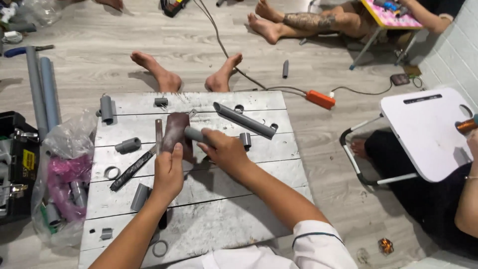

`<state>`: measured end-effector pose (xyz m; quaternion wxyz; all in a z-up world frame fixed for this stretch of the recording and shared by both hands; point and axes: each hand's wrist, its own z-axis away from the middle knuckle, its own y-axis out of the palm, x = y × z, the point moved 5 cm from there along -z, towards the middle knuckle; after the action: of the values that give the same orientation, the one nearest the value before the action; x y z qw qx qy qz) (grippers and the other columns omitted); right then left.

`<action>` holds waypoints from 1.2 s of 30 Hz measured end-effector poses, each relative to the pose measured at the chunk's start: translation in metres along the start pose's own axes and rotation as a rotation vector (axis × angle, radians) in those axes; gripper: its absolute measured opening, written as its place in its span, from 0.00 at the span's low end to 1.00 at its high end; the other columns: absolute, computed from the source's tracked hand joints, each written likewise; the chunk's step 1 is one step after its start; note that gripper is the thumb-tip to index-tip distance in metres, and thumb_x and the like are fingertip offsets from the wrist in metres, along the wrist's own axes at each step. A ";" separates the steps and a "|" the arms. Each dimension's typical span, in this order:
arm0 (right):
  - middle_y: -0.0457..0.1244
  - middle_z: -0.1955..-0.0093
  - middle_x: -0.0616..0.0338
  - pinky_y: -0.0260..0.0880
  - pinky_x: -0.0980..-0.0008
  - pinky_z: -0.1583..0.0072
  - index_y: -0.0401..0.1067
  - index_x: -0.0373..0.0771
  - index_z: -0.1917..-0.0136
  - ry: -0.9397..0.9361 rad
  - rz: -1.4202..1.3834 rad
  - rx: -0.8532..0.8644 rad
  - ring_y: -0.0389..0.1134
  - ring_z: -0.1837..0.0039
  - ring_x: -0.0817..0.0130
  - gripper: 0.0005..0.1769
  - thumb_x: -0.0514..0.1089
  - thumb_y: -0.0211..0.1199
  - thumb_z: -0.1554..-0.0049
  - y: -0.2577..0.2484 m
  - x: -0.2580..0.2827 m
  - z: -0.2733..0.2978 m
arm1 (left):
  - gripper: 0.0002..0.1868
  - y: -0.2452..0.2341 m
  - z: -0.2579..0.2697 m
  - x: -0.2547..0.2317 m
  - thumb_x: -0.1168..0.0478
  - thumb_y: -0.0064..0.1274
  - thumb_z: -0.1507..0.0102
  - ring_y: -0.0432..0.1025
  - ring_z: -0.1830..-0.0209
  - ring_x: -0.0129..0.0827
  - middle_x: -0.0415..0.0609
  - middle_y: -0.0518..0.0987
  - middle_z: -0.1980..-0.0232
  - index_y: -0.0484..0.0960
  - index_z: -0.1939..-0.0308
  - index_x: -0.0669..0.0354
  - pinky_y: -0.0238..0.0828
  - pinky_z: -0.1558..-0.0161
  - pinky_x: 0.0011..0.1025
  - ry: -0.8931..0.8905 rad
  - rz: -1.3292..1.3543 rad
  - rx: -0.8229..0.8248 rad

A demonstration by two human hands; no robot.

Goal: Sanding the ends of PVC pipes and fitting them into connectors on a floor-level workbench.

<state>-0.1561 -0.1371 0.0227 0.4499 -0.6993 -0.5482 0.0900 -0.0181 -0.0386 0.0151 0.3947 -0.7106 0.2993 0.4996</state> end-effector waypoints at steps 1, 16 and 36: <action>0.69 0.57 0.58 0.73 0.66 0.58 0.70 0.45 0.41 -0.012 0.006 -0.003 0.73 0.55 0.60 0.19 0.54 0.60 0.41 -0.001 0.009 0.003 | 0.36 0.000 -0.002 -0.005 0.52 0.33 0.27 0.47 0.89 0.26 0.39 0.55 0.92 0.60 0.93 0.54 0.45 0.82 0.27 0.009 0.006 -0.008; 0.70 0.53 0.52 0.74 0.61 0.56 0.71 0.43 0.40 0.077 -0.065 0.054 0.74 0.52 0.54 0.19 0.52 0.61 0.42 0.015 0.000 0.005 | 0.33 -0.001 -0.008 0.007 0.53 0.33 0.27 0.48 0.88 0.25 0.37 0.56 0.90 0.61 0.89 0.53 0.45 0.81 0.25 0.012 0.029 -0.054; 0.70 0.55 0.54 0.74 0.59 0.55 0.71 0.45 0.40 0.106 -0.024 0.093 0.73 0.52 0.55 0.19 0.52 0.62 0.43 0.003 0.012 0.010 | 0.31 0.004 -0.006 -0.001 0.54 0.31 0.26 0.48 0.86 0.22 0.34 0.58 0.88 0.62 0.87 0.49 0.46 0.79 0.23 0.018 0.102 -0.001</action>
<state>-0.1552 -0.1216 0.0193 0.5113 -0.6748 -0.5271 0.0730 -0.0188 -0.0457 0.0160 0.3657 -0.6993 0.3382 0.5128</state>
